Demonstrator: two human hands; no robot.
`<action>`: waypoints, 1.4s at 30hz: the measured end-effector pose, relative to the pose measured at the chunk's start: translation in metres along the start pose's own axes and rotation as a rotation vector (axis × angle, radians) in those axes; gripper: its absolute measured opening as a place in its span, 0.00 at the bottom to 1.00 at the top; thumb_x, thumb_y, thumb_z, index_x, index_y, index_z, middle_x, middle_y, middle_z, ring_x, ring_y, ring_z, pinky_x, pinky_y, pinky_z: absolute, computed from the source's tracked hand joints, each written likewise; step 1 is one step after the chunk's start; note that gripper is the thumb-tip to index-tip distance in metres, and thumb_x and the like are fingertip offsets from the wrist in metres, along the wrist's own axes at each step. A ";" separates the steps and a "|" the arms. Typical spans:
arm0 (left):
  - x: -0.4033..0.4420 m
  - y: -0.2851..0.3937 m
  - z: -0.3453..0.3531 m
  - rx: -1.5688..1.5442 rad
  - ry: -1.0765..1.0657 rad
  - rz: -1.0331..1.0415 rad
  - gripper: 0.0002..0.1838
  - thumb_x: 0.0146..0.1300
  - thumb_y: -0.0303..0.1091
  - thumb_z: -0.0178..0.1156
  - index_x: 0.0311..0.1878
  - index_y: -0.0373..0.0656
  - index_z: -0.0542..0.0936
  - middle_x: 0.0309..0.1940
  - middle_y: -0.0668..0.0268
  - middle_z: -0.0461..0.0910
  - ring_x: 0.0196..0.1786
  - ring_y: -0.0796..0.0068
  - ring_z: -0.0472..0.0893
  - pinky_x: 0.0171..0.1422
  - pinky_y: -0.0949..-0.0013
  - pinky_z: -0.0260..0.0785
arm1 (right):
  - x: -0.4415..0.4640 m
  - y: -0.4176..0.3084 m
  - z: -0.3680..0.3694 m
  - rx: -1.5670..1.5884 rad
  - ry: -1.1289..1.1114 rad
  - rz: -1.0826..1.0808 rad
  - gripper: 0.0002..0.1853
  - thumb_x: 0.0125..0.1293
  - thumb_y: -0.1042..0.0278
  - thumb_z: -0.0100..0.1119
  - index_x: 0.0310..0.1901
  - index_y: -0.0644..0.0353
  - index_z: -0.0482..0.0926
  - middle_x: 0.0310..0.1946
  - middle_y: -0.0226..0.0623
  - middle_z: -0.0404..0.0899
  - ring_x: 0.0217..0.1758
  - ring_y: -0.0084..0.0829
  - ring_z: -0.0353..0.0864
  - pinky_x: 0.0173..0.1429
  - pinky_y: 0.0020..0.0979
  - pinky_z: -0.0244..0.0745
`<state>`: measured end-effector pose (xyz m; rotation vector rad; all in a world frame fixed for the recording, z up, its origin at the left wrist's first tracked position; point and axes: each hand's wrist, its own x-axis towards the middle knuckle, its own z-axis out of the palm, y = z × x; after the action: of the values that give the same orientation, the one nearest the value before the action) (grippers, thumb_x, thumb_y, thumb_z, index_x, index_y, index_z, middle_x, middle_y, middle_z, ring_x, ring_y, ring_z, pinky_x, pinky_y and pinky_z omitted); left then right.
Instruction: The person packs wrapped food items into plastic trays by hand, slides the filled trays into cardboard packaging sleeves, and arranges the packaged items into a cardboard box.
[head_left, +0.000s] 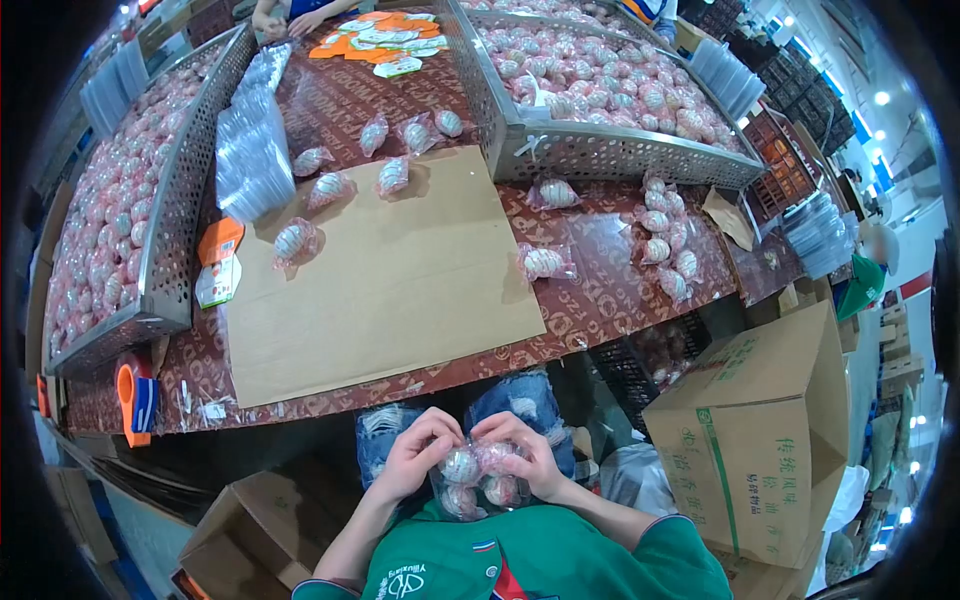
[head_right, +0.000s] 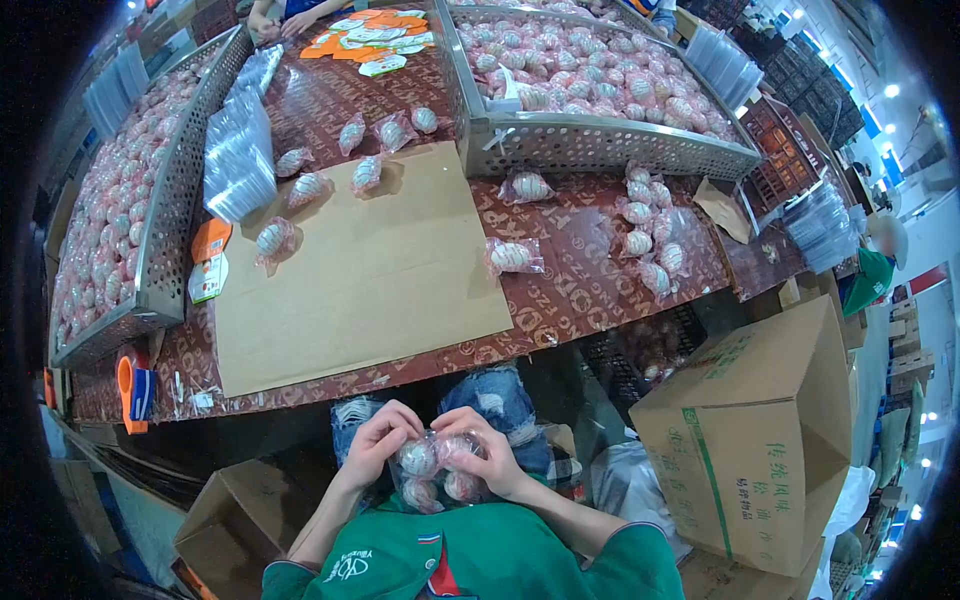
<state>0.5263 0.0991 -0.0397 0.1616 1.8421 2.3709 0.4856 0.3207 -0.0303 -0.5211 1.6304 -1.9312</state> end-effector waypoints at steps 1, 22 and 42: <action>0.001 -0.001 0.000 -0.017 -0.010 -0.003 0.10 0.71 0.35 0.56 0.44 0.38 0.81 0.44 0.64 0.75 0.50 0.73 0.73 0.56 0.71 0.64 | 0.000 0.002 0.000 0.000 0.001 0.001 0.24 0.64 0.50 0.59 0.50 0.65 0.77 0.57 0.45 0.70 0.62 0.36 0.71 0.67 0.36 0.64; -0.015 -0.019 0.005 -0.002 0.038 -0.060 0.17 0.71 0.34 0.53 0.34 0.33 0.85 0.40 0.61 0.81 0.44 0.71 0.79 0.53 0.68 0.70 | -0.008 0.009 0.002 0.183 -0.041 0.039 0.24 0.65 0.51 0.58 0.51 0.65 0.75 0.55 0.44 0.69 0.59 0.33 0.70 0.66 0.36 0.63; -0.018 0.008 0.008 -0.039 -0.031 -0.036 0.18 0.72 0.38 0.53 0.37 0.31 0.85 0.43 0.55 0.83 0.48 0.62 0.81 0.56 0.63 0.72 | 0.004 -0.014 -0.018 0.103 -0.328 0.084 0.19 0.59 0.59 0.63 0.46 0.64 0.81 0.51 0.39 0.70 0.56 0.33 0.70 0.64 0.33 0.63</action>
<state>0.5448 0.1017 -0.0302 0.1594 1.7682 2.3652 0.4687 0.3334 -0.0201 -0.6766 1.3177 -1.7510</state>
